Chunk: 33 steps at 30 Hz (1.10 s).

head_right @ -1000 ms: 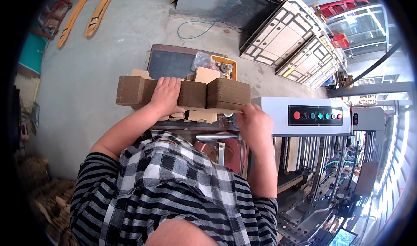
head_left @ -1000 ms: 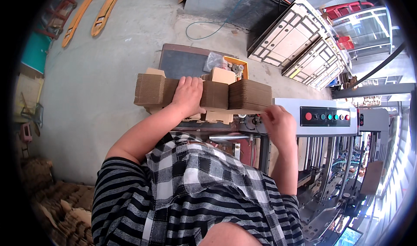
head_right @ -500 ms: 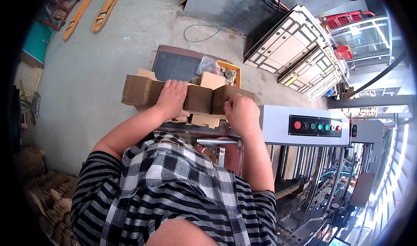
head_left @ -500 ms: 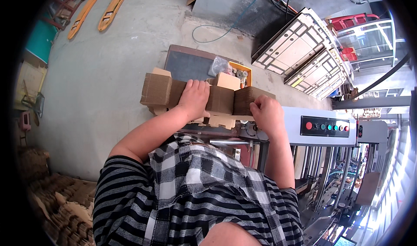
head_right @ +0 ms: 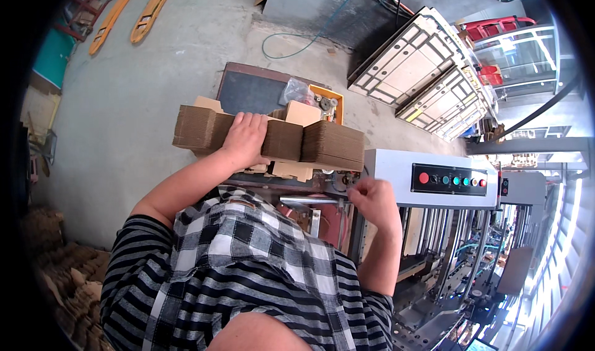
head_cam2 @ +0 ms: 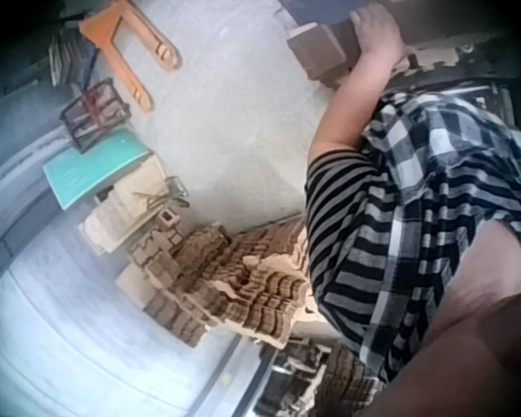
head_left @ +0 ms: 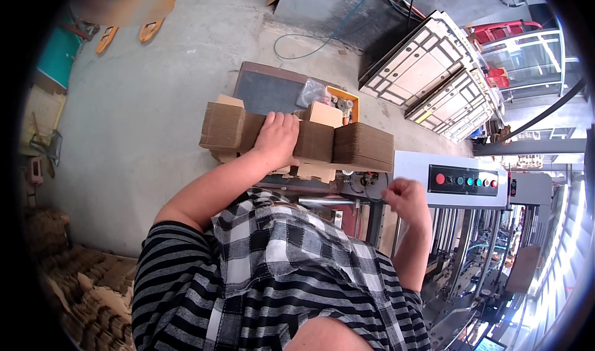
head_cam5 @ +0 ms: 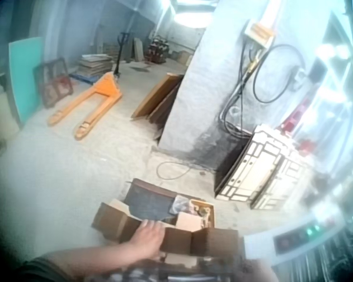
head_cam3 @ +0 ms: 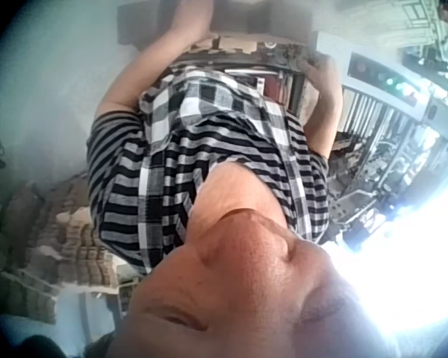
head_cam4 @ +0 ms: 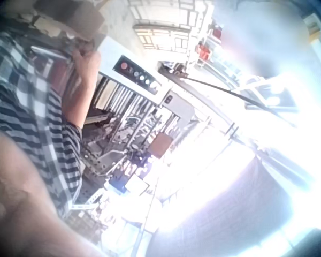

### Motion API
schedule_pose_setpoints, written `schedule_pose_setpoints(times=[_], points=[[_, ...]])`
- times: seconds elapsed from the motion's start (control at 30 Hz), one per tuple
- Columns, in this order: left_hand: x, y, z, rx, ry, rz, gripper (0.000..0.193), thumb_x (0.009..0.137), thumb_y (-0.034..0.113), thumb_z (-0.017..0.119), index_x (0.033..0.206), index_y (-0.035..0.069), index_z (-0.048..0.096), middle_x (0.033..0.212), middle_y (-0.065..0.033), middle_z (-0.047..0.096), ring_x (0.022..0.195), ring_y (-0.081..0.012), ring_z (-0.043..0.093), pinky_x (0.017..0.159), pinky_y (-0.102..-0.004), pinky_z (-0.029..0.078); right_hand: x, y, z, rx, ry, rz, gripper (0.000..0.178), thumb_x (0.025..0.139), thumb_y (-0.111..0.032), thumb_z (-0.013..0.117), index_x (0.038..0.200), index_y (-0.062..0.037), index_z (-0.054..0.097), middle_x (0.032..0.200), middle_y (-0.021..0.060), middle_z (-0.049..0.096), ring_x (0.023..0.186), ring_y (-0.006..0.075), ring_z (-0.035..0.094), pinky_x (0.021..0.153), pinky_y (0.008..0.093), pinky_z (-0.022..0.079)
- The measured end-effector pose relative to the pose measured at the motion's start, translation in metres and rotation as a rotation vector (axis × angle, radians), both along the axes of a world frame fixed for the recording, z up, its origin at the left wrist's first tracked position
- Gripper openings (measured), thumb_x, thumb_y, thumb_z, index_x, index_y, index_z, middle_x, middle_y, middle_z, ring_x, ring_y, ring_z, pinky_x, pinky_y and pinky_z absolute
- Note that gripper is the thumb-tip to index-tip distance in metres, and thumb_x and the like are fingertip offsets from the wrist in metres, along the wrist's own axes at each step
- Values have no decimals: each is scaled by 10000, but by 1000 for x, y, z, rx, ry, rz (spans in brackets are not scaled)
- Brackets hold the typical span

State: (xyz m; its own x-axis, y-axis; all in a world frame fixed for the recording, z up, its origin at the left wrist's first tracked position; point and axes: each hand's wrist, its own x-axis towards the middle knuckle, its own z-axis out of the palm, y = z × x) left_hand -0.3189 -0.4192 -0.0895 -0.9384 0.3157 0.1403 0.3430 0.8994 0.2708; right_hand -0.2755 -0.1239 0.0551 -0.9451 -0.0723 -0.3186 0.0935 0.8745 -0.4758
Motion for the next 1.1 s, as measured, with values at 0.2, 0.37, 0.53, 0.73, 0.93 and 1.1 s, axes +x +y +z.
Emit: schedule_pose_setpoints(times=[0.2, 0.37, 0.53, 0.73, 0.93, 1.1], points=[[0, 0, -4, -10, 31, -20, 914, 501, 471, 830, 1157, -63, 484, 1030, -133, 533, 1025, -263, 485, 973, -386, 320, 29, -17, 7, 195, -29, 268, 276, 698, -52, 669, 967, -18, 619, 731, 128, 650, 680, 289, 644, 636, 345, 503], [1, -5, -7, -51, 31, 1, 914, 530, 509, 808, 1171, -60, 491, 1043, -125, 532, 1029, -261, 482, 986, -401, 309, 3, -100, 10, -193, 129, 517, 481, 683, -18, 688, 1141, -10, 541, 1022, 166, 609, 947, 320, 613, 808, 384, 496], [-1, 1, -2, -32, 27, -40, 784, 534, 484, 802, 1069, -12, 515, 981, -102, 525, 987, -257, 485, 892, -389, 343, -31, -149, -53, 413, 467, 678, 862, 634, -92, 723, 1370, 47, 297, 1377, 186, 386, 1296, 332, 363, 1080, 415, 301], [0, 4, -5, -107, 47, 26, 814, 505, 480, 816, 1071, -25, 521, 968, -104, 521, 978, -250, 481, 924, -371, 333, -63, -159, -81, 699, 169, 586, 830, 675, -159, 723, 1366, 39, 307, 1366, 186, 405, 1296, 314, 370, 1087, 427, 278], [-1, 4, -9, -59, 81, 29, 788, 499, 446, 821, 1054, -27, 524, 957, -107, 522, 975, -255, 483, 933, -377, 334, -59, -157, -92, 611, 506, 617, 829, 623, -172, 751, 1327, 34, 366, 1213, 155, 512, 1179, 289, 472, 1044, 408, 325], [2, 3, -4, -43, 32, 19, 765, 494, 412, 824, 1048, -23, 526, 958, -110, 525, 978, -262, 485, 930, -376, 337, -64, -157, -89, 558, 365, 630, 758, 597, -203, 770, 1250, -1, 443, 1058, 121, 562, 1018, 283, 541, 917, 395, 395]])
